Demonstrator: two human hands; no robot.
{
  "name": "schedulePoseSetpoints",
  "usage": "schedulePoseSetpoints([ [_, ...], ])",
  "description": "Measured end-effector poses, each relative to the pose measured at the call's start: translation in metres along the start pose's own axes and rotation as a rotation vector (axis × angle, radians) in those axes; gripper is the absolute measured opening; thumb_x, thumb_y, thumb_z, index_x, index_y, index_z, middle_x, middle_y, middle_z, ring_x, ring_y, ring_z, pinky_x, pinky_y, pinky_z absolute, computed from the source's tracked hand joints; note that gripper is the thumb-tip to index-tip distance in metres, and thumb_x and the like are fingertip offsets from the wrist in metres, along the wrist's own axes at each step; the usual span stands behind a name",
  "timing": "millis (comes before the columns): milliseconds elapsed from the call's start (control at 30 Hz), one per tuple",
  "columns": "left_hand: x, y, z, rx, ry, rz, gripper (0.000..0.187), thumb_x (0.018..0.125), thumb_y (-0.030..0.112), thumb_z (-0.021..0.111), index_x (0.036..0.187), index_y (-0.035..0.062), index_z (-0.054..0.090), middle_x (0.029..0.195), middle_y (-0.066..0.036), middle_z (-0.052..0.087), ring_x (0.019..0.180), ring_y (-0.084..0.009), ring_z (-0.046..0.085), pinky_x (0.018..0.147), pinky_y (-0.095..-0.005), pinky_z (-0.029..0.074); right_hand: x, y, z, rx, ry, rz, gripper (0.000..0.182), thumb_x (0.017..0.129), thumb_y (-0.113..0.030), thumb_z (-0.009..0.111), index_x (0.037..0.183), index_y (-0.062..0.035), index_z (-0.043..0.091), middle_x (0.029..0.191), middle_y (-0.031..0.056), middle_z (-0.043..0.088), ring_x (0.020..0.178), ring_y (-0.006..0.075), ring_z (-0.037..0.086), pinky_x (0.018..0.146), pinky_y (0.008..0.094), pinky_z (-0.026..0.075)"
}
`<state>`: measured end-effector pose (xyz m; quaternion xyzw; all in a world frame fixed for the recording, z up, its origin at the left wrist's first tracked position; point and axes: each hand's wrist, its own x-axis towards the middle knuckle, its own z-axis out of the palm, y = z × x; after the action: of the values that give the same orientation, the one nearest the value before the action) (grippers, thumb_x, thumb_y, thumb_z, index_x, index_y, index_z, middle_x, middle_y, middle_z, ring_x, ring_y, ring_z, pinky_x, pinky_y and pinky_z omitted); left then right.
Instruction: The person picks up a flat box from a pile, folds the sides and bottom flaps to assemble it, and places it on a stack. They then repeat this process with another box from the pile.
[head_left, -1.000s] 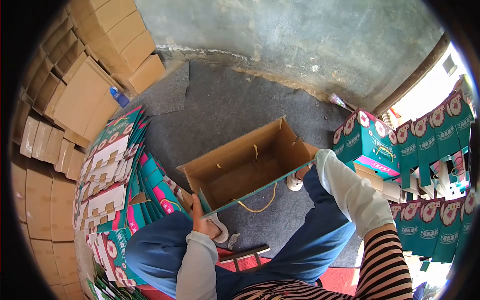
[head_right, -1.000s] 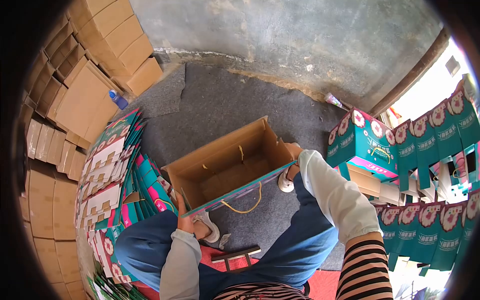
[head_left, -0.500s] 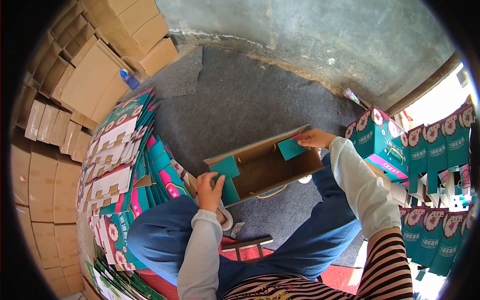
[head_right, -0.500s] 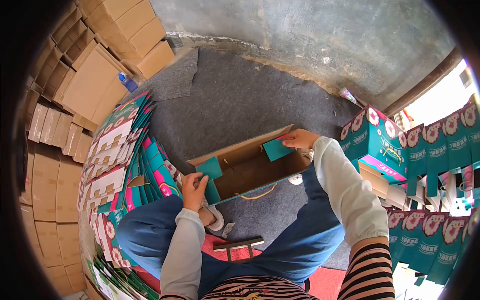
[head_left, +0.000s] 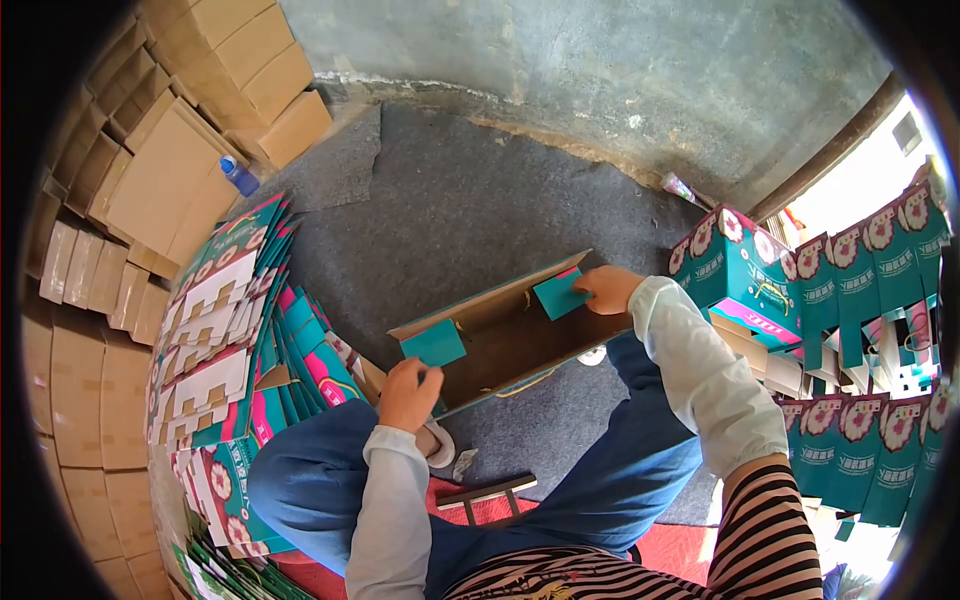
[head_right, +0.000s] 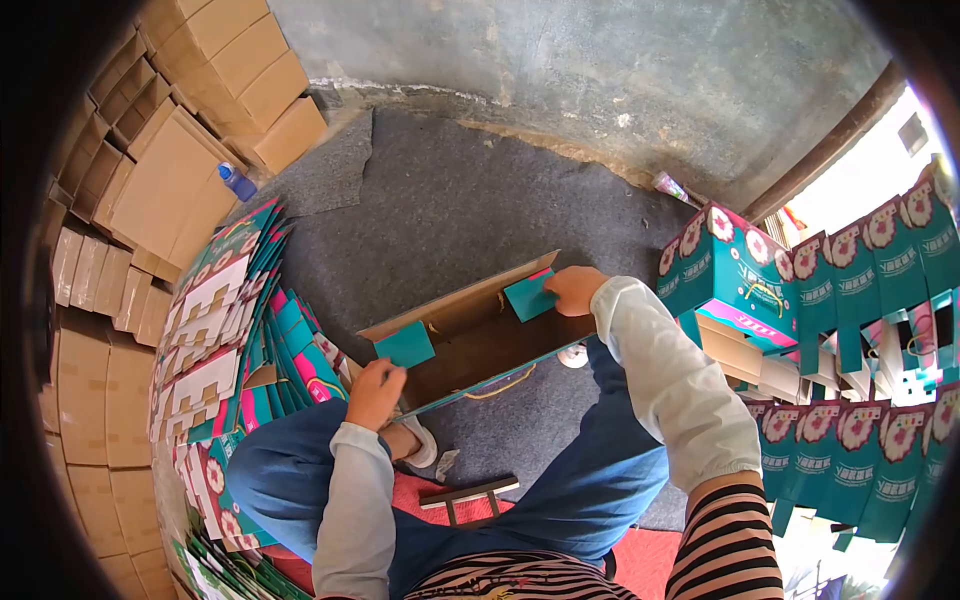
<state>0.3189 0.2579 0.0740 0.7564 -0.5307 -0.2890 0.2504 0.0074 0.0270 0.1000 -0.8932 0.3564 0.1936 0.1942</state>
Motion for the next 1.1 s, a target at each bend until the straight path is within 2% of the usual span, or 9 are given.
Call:
schedulePoseSetpoints([
  [100,-0.004,0.006,-0.016,-0.076,-0.066,-0.13,0.026,0.079,0.026,0.058,0.088,0.0025,0.065,0.102,-0.014,0.064,0.095,-0.0345,0.06,0.084,-0.0444,0.046,-0.007,-0.007,0.001,-0.053,0.068,-0.014,0.029,0.078,-0.018,0.06,0.104,-0.0058,0.062,0.099,0.0139,0.064,0.095,0.0348,0.06,0.081,0.0457,0.047],
  [300,-0.021,0.014,-0.031,0.887,0.238,0.378,0.024,0.081,0.015,0.053,0.101,0.0077,0.064,0.107,-0.014,0.061,0.108,-0.0301,0.054,0.097,-0.0469,0.037,0.003,-0.011,0.011,-0.327,0.051,-0.006,0.019,0.082,-0.013,0.054,0.098,-0.0082,0.064,0.092,0.0137,0.066,0.088,0.0322,0.065,0.07,0.0429,0.052],
  [500,-0.019,-0.006,0.003,0.817,-0.063,0.387,0.032,0.082,0.014,0.052,0.112,0.0097,0.063,0.111,-0.015,0.057,0.109,-0.0307,0.051,0.1,-0.0482,0.033,0.007,-0.006,0.025,-0.401,0.119,-0.023,0.02,0.083,-0.014,0.052,0.098,-0.0074,0.064,0.092,0.0152,0.066,0.084,0.0327,0.066,0.067,0.0407,0.053],
  [600,-0.02,-0.002,-0.003,0.721,-0.048,0.362,0.034,0.08,0.012,0.056,0.113,0.0087,0.061,0.109,-0.015,0.057,0.107,-0.0316,0.052,0.097,-0.045,0.037,0.001,0.0,0.031,-0.126,0.306,0.017,0.021,0.084,-0.016,0.052,0.098,-0.0041,0.063,0.096,0.0184,0.065,0.085,0.033,0.065,0.069,0.0411,0.052],
  [700,-0.019,-0.009,-0.002,0.555,0.037,0.321,0.036,0.079,0.012,0.061,0.115,0.0091,0.059,0.107,-0.015,0.055,0.095,-0.0323,0.057,0.082,-0.0415,0.046,0.012,0.024,0.04,0.192,0.263,-0.007,0.029,0.089,-0.024,0.05,0.103,-0.0006,0.06,0.1,0.019,0.064,0.088,0.0305,0.065,0.073,0.0417,0.051],
  [800,-0.012,-0.015,0.004,0.357,0.09,0.2,0.035,0.079,0.016,0.066,0.111,0.0056,0.058,0.108,-0.016,0.055,0.085,-0.0313,0.06,0.078,-0.0409,0.048,0.012,0.02,0.028,0.874,0.147,0.369,0.048,0.091,-0.043,0.045,0.113,-0.0014,0.057,0.105,0.0184,0.062,0.089,0.0282,0.064,0.077,0.0414,0.049],
  [833,-0.008,-0.02,0.009,0.316,0.142,0.169,0.036,0.079,0.016,0.066,0.112,0.0047,0.057,0.108,-0.016,0.055,0.083,-0.0303,0.06,0.077,-0.0401,0.049,0.008,0.021,0.024,1.064,0.115,0.415,0.076,0.087,-0.066,0.036,0.125,-0.0017,0.05,0.11,0.0196,0.059,0.091,0.0274,0.063,0.081,0.0391,0.047],
  [1033,0.002,-0.011,0.014,0.045,0.37,-0.001,0.064,0.078,0.013,0.069,0.133,0.0024,0.037,0.119,-0.02,0.052,0.08,-0.0241,0.061,0.075,-0.0353,0.049,-0.002,0.021,0.005,1.361,0.083,0.476,0.098,0.08,-0.08,0.028,0.136,-0.0007,0.038,0.118,0.0218,0.054,0.105,0.0284,0.058,0.089,0.0384,0.044],
  [1100,0.002,0.002,0.007,-0.029,0.383,-0.014,0.077,0.077,0.012,0.07,0.141,0.0038,0.027,0.125,-0.021,0.049,0.081,-0.0225,0.06,0.075,-0.0338,0.05,-0.003,0.019,0.004,1.335,0.075,0.474,0.091,0.082,-0.076,0.032,0.137,-0.0034,0.037,0.12,0.0215,0.053,0.105,0.028,0.057,0.088,0.0381,0.045],
])
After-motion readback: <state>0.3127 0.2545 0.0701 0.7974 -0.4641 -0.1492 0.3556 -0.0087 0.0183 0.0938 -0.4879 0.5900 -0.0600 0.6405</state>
